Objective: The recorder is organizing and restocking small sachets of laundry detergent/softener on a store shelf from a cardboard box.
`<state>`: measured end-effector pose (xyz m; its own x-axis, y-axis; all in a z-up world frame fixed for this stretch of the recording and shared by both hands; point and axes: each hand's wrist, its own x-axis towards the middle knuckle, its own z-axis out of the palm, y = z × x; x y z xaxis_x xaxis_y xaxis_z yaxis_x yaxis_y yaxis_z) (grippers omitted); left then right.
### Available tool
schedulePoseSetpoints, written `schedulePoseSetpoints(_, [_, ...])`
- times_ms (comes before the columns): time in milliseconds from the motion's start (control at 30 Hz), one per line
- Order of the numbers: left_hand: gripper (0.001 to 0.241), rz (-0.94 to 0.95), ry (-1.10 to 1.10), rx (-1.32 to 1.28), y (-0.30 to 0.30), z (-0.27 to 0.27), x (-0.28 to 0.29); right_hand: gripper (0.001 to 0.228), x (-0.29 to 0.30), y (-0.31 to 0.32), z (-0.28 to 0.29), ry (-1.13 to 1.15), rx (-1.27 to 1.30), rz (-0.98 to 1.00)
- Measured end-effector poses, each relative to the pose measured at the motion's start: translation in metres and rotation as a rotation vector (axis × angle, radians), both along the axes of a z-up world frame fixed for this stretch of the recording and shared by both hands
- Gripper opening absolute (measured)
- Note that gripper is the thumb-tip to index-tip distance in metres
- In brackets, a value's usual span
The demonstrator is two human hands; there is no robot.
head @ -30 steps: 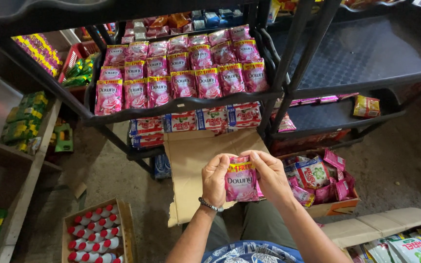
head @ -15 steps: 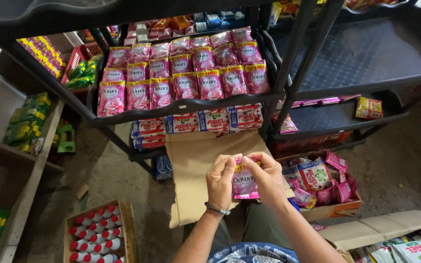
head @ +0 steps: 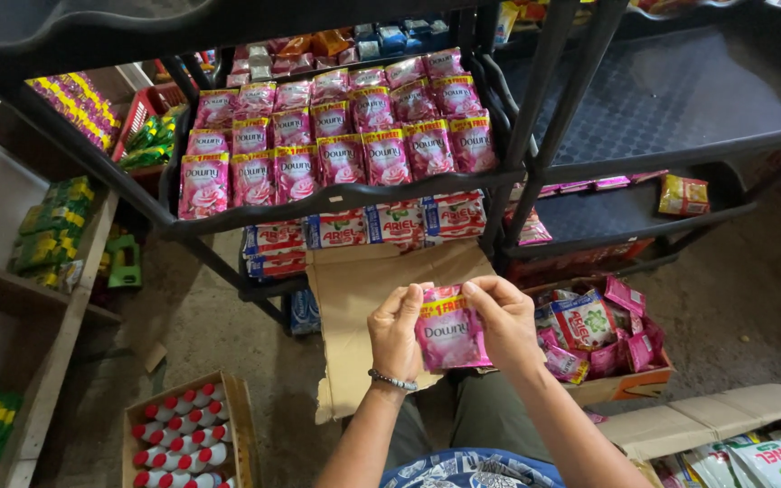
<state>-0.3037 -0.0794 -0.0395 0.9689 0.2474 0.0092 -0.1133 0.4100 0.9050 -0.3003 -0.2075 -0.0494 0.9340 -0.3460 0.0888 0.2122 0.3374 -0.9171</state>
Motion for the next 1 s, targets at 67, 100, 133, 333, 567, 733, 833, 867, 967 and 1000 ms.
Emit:
schedulePoseSetpoints(67, [0.024, 0.022, 0.02, -0.026, 0.005, -0.018, 0.008, 0.004, 0.002, -0.001, -0.004, -0.004, 0.022, -0.009])
schedulePoseSetpoints(100, [0.021, 0.042, 0.04, -0.054, 0.007, -0.028, 0.012, 0.005, 0.003, -0.002, -0.005, -0.008, 0.043, -0.019])
schedulePoseSetpoints(133, [0.021, 0.045, 0.041, -0.052, 0.007, -0.019, 0.008, 0.005, 0.001, -0.002, 0.001, -0.007, 0.045, -0.017])
schedulePoseSetpoints(333, [0.035, -0.028, 0.002, 0.032, 0.01, -0.019, 0.004, 0.008, 0.002, 0.001, 0.007, -0.031, 0.092, -0.012])
schedulePoseSetpoints(567, [0.018, 0.009, -0.046, 0.254, 0.009, 0.001, 0.001, 0.009, 0.002, 0.005, 0.003, -0.061, 0.046, 0.036])
schedulePoseSetpoints(733, [0.022, 0.01, -0.02, 0.173, 0.012, -0.016, 0.003, 0.008, -0.001, 0.011, 0.008, -0.056, -0.002, 0.037])
schedulePoseSetpoints(833, [0.039, -0.03, 0.005, 0.22, 0.013, -0.025, -0.003, 0.008, 0.0, 0.011, 0.007, -0.056, -0.008, 0.023])
schedulePoseSetpoints(867, [0.036, -0.064, 0.019, 0.247, 0.011, -0.015, -0.012, 0.009, 0.002, 0.01, 0.007, -0.054, 0.007, 0.011])
schedulePoseSetpoints(967, [0.031, -0.107, 0.027, 0.296, 0.01, -0.013, -0.024, 0.01, 0.005, 0.009, 0.009, -0.039, 0.027, 0.002])
schedulePoseSetpoints(1000, [0.029, -0.113, 0.022, 0.317, 0.011, -0.018, -0.027, 0.01, 0.005, 0.009, 0.009, -0.024, 0.03, 0.007])
